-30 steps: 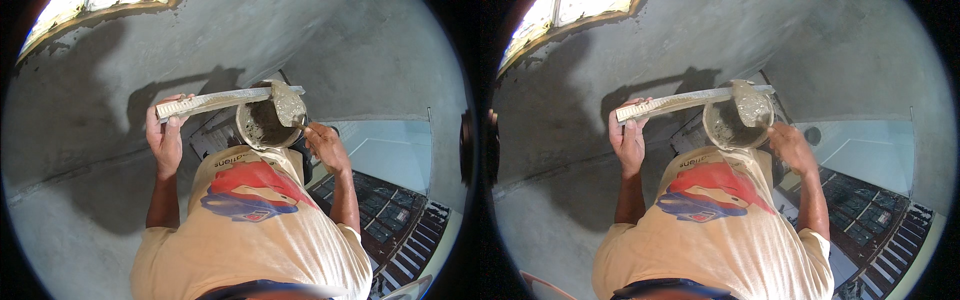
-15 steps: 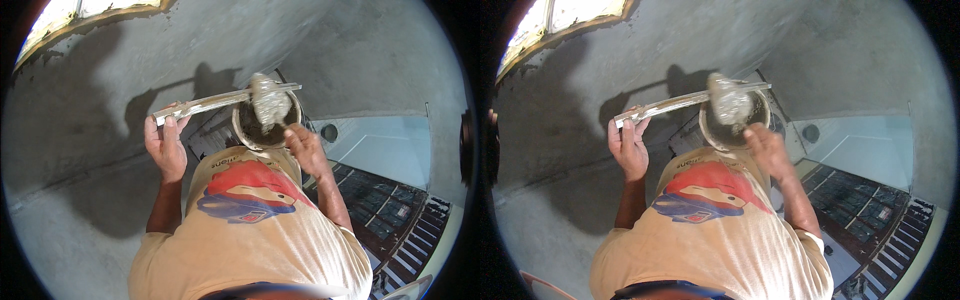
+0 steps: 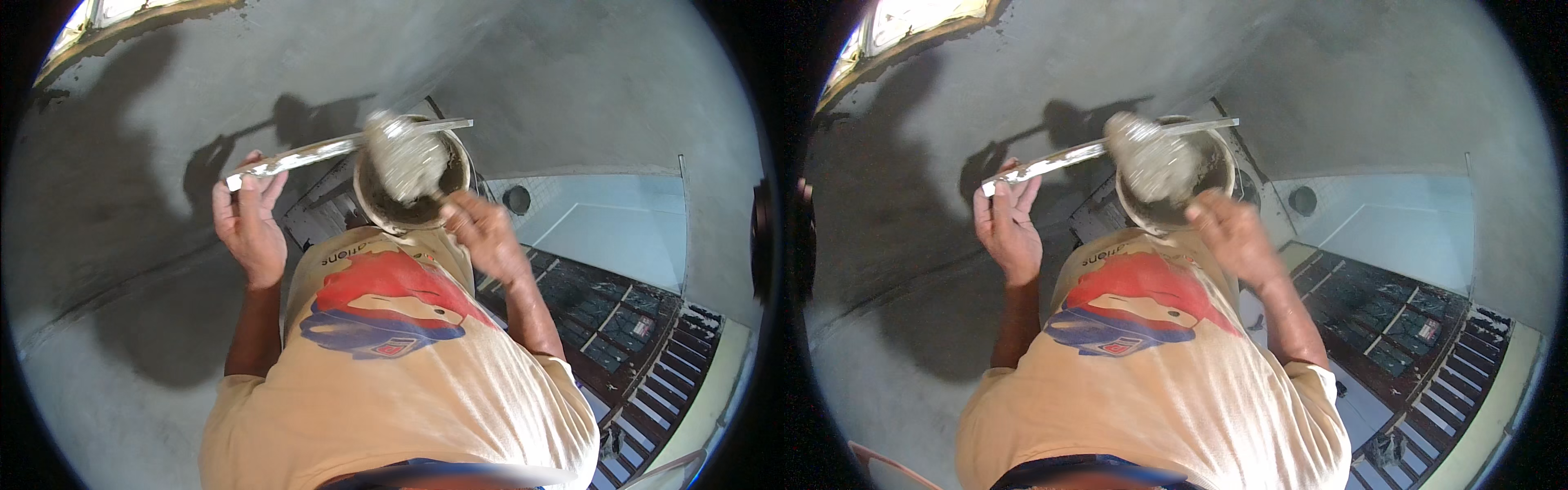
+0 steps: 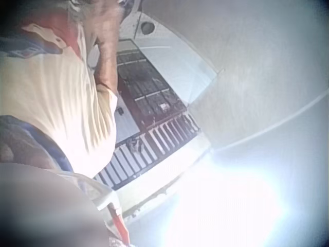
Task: The person applies cement to the ceiling around a glass block window using a trowel and a straightedge. They repeatedly scoop cement from a bucket, spread it along the window perimeter, and smooth the surface with the straightedge.
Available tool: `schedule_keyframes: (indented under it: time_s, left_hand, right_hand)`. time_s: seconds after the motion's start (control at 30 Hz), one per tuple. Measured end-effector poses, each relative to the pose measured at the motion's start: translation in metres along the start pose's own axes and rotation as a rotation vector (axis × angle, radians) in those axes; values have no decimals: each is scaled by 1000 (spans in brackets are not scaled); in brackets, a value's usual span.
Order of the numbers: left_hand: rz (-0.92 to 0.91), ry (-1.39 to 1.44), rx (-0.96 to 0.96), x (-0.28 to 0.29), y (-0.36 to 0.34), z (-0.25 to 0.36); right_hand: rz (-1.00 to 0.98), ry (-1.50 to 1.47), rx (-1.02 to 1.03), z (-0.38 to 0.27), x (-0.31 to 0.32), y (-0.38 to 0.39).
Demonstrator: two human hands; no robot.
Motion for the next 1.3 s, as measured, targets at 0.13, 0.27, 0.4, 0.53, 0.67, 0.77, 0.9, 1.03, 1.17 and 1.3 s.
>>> schedule_keyframes:
  time_s: [0.13,0.27,0.4,0.53,0.67,0.77,0.9,1.03,1.17,1.3]
  left_hand:
    - [18,42,71,16,-7,-18]
    - [136,127,185,33,-6,-48]
    - [226,46,270,45,-6,-60]
    - [262,-35,273,43,-10,-50]
    - [258,-107,271,59,-18,-70]
    - [230,-191,301,59,-30,-90]
    - [246,-272,277,73,-43,-98]
    - [291,-243,229,79,-47,-98]
    - [297,-236,202,71,-54,-87]
    - [291,-190,194,59,-58,-76]
  right_hand:
    - [272,-33,-243,34,65,-12]
    - [453,-29,-217,56,85,-27]
    - [464,-99,-243,74,82,-37]
    - [389,-174,-258,53,82,-30]
    - [330,-144,-267,55,78,-20]
    - [262,-65,-312,54,81,-18]
    - [181,-52,-441,60,79,3]
    - [187,24,-585,79,87,32]
    - [150,105,-627,103,92,45]
    - [128,66,-683,108,80,47]
Point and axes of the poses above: each hand's wrist, its own y-axis away from the middle knuckle, its own x-axis out of the back of the hand, z = x × y, the point moved 9 cm from there along -y, towards the middle knuckle, and after that the axes turned 1 degree about z, right-handed, at the moved point
